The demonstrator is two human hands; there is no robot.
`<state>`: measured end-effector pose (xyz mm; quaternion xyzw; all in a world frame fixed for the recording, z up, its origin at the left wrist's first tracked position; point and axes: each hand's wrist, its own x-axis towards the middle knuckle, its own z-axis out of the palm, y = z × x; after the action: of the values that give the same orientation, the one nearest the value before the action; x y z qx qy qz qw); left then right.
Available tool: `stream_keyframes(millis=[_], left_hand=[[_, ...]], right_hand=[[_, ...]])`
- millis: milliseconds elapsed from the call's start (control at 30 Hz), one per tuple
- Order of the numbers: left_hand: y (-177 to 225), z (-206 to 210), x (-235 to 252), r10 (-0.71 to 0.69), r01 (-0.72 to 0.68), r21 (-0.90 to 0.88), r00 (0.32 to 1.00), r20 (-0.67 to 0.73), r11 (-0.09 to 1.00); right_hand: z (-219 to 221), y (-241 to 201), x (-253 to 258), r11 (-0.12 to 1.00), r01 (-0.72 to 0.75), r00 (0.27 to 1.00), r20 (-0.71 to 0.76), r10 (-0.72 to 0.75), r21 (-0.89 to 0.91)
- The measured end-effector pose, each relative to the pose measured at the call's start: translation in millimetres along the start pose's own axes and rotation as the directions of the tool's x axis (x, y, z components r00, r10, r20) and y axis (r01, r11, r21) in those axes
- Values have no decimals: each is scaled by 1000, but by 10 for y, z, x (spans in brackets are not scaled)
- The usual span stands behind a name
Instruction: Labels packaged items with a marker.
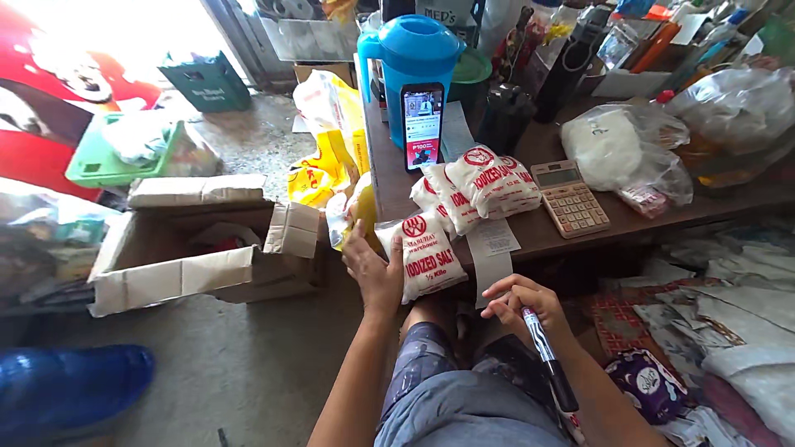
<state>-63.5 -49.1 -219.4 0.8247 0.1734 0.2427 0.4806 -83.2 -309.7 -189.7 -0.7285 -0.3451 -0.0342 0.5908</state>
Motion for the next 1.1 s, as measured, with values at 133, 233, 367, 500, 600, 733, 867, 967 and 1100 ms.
stream_keyframes(millis=[133, 233, 367, 500, 600, 733, 867, 967, 1100], left_hand=[[72, -192, 92, 346, -356, -10, 901, 263, 934], [-57, -62, 31, 317, -379, 48, 831, 457, 924], [-259, -18, -90, 288, -347, 75, 865, 410, 935], [-301, -34, -104, 190, -235, 65, 897, 400, 970], [-321, -38, -90, 145, -184, 53, 897, 417, 982], [-313, -40, -74, 112, -126, 2, 889, 443, 992], [-332, -28, -72, 95, -83, -45, 885, 456, 996], [-327, -28, -71, 94, -84, -42, 882, 463, 996], [-307, -40, -64, 83, -76, -34, 878, 471, 997]], right_hand=[[173, -30, 80, 971, -131, 987, -66, 147, 198], [290, -9, 258, 948, -214, 968, -82, 238, 235], [453, 0, 643, 926, -306, 940, -86, 331, 223], [674, 53, 1016, 926, -331, 943, 35, 331, 179], [848, 186, 1193, 961, -255, 965, 84, 247, 105], [935, 313, 1273, 986, -167, 984, 56, 167, 5], [944, 334, 1255, 982, -180, 982, 42, 183, -63], [959, 328, 1243, 979, -180, 982, 38, 184, -92], [974, 336, 1240, 977, -152, 986, 51, 161, -150]])
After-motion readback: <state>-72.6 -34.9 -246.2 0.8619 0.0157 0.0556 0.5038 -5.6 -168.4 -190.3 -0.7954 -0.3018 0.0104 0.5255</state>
